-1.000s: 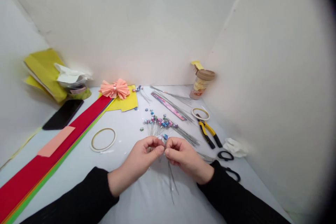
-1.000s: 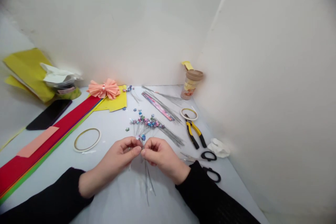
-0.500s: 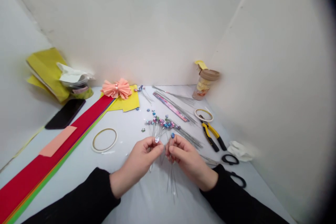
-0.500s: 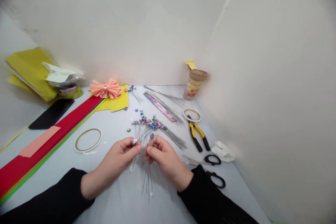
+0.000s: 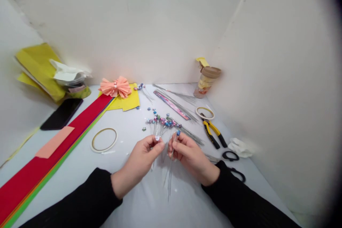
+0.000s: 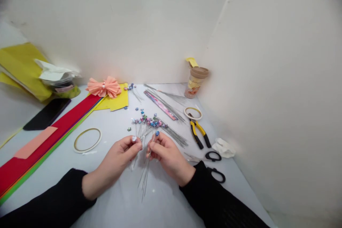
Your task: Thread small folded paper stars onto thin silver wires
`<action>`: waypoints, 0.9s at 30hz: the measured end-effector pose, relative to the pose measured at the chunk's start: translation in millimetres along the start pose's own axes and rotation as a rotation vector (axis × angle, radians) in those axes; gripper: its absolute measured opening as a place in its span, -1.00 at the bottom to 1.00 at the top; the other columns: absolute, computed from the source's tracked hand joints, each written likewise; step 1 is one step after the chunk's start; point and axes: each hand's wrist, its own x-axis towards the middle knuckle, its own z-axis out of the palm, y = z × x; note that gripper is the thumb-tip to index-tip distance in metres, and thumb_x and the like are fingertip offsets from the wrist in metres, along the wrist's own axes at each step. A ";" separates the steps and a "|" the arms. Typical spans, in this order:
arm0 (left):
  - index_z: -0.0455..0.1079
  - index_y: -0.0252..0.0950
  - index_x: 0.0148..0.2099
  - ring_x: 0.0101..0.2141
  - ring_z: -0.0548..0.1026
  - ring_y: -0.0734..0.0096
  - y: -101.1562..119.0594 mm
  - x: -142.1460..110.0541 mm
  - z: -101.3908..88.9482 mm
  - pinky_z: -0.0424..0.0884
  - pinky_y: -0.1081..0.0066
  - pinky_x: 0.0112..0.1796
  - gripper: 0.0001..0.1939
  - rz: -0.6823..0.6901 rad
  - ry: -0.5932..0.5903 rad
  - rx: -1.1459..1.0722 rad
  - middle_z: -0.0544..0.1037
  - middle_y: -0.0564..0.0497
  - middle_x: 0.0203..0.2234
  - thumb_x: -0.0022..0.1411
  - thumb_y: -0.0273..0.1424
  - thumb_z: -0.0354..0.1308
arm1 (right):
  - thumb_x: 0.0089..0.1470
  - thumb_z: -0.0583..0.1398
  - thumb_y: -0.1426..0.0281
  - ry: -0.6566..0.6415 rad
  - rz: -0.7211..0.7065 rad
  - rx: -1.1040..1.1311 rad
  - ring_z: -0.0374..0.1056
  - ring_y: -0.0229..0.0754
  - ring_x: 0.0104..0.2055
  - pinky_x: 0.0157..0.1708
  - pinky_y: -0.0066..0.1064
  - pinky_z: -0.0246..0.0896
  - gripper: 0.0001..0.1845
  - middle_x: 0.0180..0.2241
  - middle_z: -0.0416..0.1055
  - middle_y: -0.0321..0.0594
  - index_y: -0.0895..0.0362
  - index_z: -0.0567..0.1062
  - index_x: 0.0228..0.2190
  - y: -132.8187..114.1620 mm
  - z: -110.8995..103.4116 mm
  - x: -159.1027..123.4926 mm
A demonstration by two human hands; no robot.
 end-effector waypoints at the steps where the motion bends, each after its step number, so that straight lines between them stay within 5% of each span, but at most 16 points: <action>1: 0.30 -0.30 -0.44 -0.56 0.17 0.55 -0.2 -0.2 0.0 0.11 0.50 -0.50 -0.78 -0.001 -0.005 -0.006 0.27 0.18 -0.62 0.19 -0.29 0.15 | 0.01 0.30 0.31 -0.002 -0.012 -0.012 0.29 -0.32 -0.52 -0.48 -0.47 0.09 -0.77 -0.53 0.39 -0.35 0.13 0.35 -0.47 0.5 -0.5 0.2; 14: 0.28 -0.30 -0.37 -0.57 0.19 0.58 -12.1 2.4 0.2 0.12 0.52 -0.52 -0.69 -0.041 0.025 -0.132 0.30 0.14 -0.55 0.20 -0.14 0.13 | 0.05 0.30 0.20 -0.124 -0.155 -0.050 0.20 -0.27 -0.45 -0.33 -0.38 0.07 -0.70 -0.49 0.34 -0.36 0.09 0.31 -0.43 8.9 -4.4 1.3; 20: 0.34 -0.33 -0.36 -0.57 0.24 0.60 -5.5 2.2 0.4 0.18 0.52 -0.50 -0.74 -0.076 -0.038 -0.186 0.38 0.10 -0.50 0.11 -0.23 0.23 | 0.00 0.32 0.18 -0.056 -0.160 -0.078 0.18 -0.27 -0.46 -0.37 -0.39 0.06 -0.66 -0.51 0.33 -0.35 0.09 0.29 -0.48 8.5 -3.8 1.6; 24: 0.35 -0.29 -0.16 -0.39 0.40 0.47 -8.1 1.8 -2.9 0.33 0.46 -0.33 -0.61 -0.073 -0.081 -0.209 0.48 0.01 -0.33 -0.03 -0.34 0.36 | -0.06 0.35 0.21 -0.025 -0.138 -0.056 0.17 -0.27 -0.50 -0.41 -0.41 0.05 -0.67 -0.57 0.30 -0.37 0.10 0.33 -0.49 4.2 -2.8 0.7; 27: 0.25 -0.22 0.03 -0.17 0.42 0.36 -7.2 2.9 -7.5 0.35 0.38 -0.17 -0.50 0.038 0.040 -0.183 0.43 -0.07 -0.10 0.06 -0.30 0.30 | -0.08 0.35 0.30 0.007 -0.116 -0.014 0.16 -0.29 -0.53 -0.44 -0.43 0.03 -0.72 -0.59 0.32 -0.38 0.10 0.34 -0.49 -0.7 -2.3 -1.2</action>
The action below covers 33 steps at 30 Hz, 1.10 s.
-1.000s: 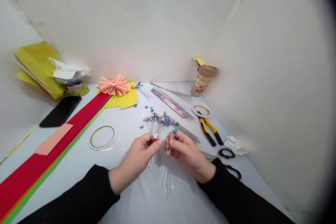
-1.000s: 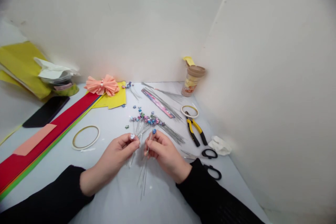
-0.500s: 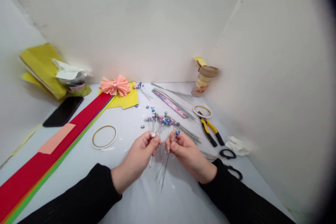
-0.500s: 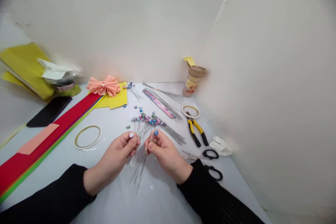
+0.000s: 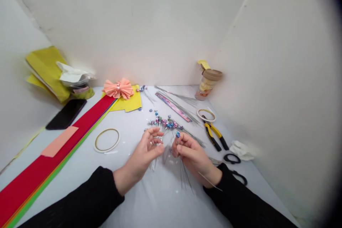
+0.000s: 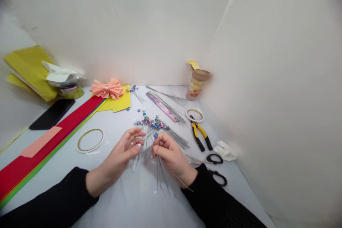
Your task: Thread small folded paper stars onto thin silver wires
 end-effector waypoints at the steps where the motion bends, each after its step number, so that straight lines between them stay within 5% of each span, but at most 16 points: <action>1: 0.26 -0.23 0.03 -0.14 0.41 0.33 1.9 0.6 -1.3 0.34 0.37 -0.15 -0.55 0.046 0.033 0.053 0.43 -0.08 -0.10 0.11 -0.28 0.25 | -0.08 0.34 0.34 0.008 0.005 0.003 0.15 -0.30 -0.53 -0.45 -0.44 0.02 -0.74 -0.60 0.32 -0.39 0.11 0.34 -0.49 -1.3 0.0 -0.4; 10: 0.41 -0.27 -0.33 -0.31 0.41 0.37 20.7 -3.5 -0.3 0.24 0.41 -0.32 -0.92 0.277 0.050 0.608 0.50 0.01 -0.37 0.18 -0.40 0.11 | -0.03 0.30 0.39 -0.103 0.084 -0.193 0.12 -0.32 -0.53 -0.48 -0.45 0.03 -0.86 -0.57 0.27 -0.39 0.13 0.41 -0.46 5.7 -5.5 -1.6; 27: 0.33 -0.26 -0.46 -0.38 0.40 0.37 23.4 -7.3 5.3 0.24 0.42 -0.34 -0.85 0.330 0.064 0.674 0.48 0.02 -0.46 0.17 -0.44 0.05 | 0.03 0.24 0.34 -0.120 0.025 -0.522 0.10 -0.30 -0.50 -0.47 -0.43 0.00 -0.81 -0.55 0.22 -0.38 0.11 0.35 -0.53 -4.1 1.4 -3.4; 33: 0.32 -0.26 -0.46 -0.42 0.37 0.39 21.5 -4.8 2.4 0.24 0.43 -0.37 -0.85 0.297 0.101 0.663 0.45 0.04 -0.48 0.16 -0.43 0.04 | 0.02 0.26 0.33 0.060 0.015 -0.338 0.07 -0.32 -0.55 -0.51 -0.45 -0.02 -0.78 -0.61 0.20 -0.42 0.11 0.33 -0.54 1.5 -1.9 -1.4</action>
